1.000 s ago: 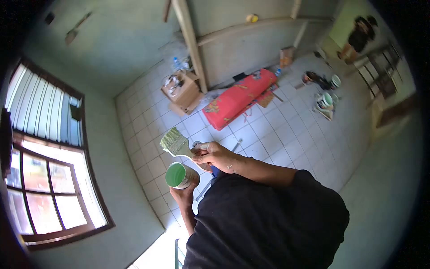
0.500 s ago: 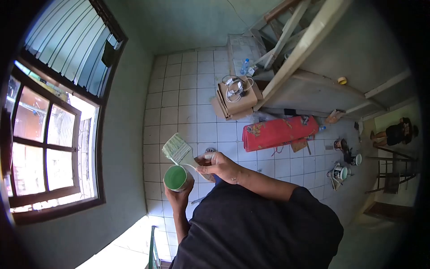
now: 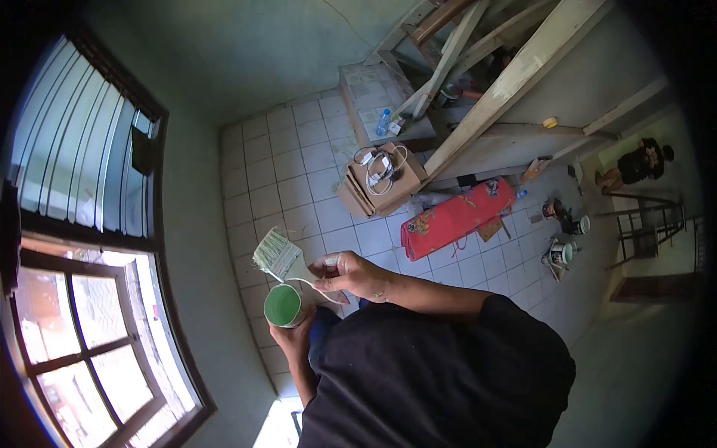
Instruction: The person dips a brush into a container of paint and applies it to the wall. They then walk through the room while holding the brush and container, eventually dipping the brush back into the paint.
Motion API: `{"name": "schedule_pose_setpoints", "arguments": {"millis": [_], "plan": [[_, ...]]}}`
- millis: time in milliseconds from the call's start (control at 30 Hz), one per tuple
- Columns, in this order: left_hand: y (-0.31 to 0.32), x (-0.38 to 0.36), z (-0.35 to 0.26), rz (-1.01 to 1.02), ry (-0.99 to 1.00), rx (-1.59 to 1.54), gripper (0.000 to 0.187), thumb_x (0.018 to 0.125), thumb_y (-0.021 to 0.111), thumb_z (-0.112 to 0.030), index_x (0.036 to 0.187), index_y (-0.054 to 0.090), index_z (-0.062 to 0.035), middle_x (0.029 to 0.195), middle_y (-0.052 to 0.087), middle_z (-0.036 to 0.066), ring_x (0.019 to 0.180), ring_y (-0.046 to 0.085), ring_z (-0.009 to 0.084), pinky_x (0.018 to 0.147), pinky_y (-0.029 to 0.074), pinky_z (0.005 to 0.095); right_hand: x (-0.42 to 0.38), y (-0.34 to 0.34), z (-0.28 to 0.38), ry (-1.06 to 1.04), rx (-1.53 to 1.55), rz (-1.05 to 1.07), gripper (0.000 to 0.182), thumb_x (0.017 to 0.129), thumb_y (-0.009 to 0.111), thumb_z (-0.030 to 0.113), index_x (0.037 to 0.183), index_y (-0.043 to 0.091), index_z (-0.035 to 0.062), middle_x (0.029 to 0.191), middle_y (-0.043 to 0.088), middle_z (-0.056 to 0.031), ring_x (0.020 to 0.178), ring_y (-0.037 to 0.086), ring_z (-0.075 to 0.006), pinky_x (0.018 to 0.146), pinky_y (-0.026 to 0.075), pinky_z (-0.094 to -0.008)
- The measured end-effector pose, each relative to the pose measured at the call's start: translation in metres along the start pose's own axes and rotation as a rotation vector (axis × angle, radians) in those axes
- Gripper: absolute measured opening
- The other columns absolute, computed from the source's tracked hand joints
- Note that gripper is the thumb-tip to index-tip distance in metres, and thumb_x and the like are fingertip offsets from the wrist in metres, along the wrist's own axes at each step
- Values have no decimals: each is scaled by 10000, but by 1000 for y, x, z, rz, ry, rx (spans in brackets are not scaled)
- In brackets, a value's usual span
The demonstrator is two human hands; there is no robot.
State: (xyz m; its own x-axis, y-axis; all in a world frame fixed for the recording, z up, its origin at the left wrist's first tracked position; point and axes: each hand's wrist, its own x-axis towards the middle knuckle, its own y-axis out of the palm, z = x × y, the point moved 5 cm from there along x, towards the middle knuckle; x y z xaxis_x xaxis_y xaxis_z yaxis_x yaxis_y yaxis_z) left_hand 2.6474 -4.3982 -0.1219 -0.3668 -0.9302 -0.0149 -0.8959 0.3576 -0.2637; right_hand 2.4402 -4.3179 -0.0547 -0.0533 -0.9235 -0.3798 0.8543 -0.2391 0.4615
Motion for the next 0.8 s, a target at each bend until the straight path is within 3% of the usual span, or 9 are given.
{"name": "schedule_pose_setpoints", "arguments": {"millis": [133, 400, 433, 500, 567, 600, 633, 767, 800], "plan": [[-12, 63, 14, 144, -10, -67, 734, 678, 970, -192, 1289, 611, -6, 1166, 703, 118, 1065, 705, 252, 956, 552, 387, 26, 16, 16, -86, 32, -117, 346, 1025, 694, 113, 1325, 622, -42, 1034, 692, -46, 875, 640, -85, 719, 515, -252], [-46, 176, -14, 480, 199, 143, 742, 661, 963, -325, 1234, 616, -7, 1126, 703, 184, 1072, 686, 378, 977, 521, 484, 71, 62, 19, -277, 202, -361, 311, 1010, 694, 94, 1289, 647, -35, 927, 692, -26, 707, 597, -62, 603, 455, -240], [-46, 183, -13, 522, 185, 145, 725, 661, 961, -333, 1213, 619, -8, 1117, 705, 186, 1069, 678, 386, 980, 511, 495, 71, 64, 17, -291, 219, -382, 311, 1010, 694, 94, 1289, 647, -35, 927, 692, -26, 707, 597, -62, 603, 455, -240], [-43, 199, -12, 633, 195, 159, 709, 662, 958, -340, 1192, 622, -9, 1108, 706, 187, 1066, 670, 394, 983, 501, 506, 67, 72, 6, -310, 257, -476, 336, 1001, 678, 52, 1317, 630, -52, 1028, 699, -60, 939, 652, -106, 846, 494, -257], [-28, 204, -14, 748, 224, 235, 702, 656, 960, -343, 1177, 620, -18, 1106, 714, 183, 1065, 667, 397, 974, 505, 508, 56, 79, 2, -368, 277, -565, 312, 995, 679, 43, 1293, 650, -44, 1032, 701, -53, 943, 656, -112, 858, 494, -266], [-20, 205, -17, 773, 330, 240, 693, 652, 987, -301, 1170, 635, -6, 1068, 761, 167, 1008, 747, 293, 902, 584, 421, 49, 79, -4, -385, 273, -641, 309, 994, 680, 45, 1291, 653, -39, 1031, 699, -48, 950, 655, -112, 871, 493, -268], [-10, 204, -18, 810, 348, 244, 693, 652, 987, -301, 1170, 635, -6, 1068, 761, 167, 1008, 747, 293, 902, 584, 421, 40, 80, -11, -399, 270, -718, 306, 994, 682, 46, 1288, 657, -35, 1029, 698, -43, 957, 654, -111, 883, 491, -271], [30, 184, -32, 993, 493, 221, 691, 654, 985, -297, 1186, 638, -25, 1086, 759, 161, 1022, 747, 315, 907, 580, 438, -5, 90, -27, -618, 399, -845, 328, 1011, 686, 99, 1295, 645, -58, 883, 672, -34, 652, 590, -84, 546, 416, -260], [39, 178, -36, 1048, 569, 194, 696, 653, 986, -293, 1193, 636, -28, 1100, 757, 161, 1032, 744, 314, 914, 574, 440, -14, 92, -35, -615, 435, -928, 330, 1012, 683, 102, 1295, 633, -60, 859, 660, -38, 623, 568, -85, 539, 407, -260]]}}
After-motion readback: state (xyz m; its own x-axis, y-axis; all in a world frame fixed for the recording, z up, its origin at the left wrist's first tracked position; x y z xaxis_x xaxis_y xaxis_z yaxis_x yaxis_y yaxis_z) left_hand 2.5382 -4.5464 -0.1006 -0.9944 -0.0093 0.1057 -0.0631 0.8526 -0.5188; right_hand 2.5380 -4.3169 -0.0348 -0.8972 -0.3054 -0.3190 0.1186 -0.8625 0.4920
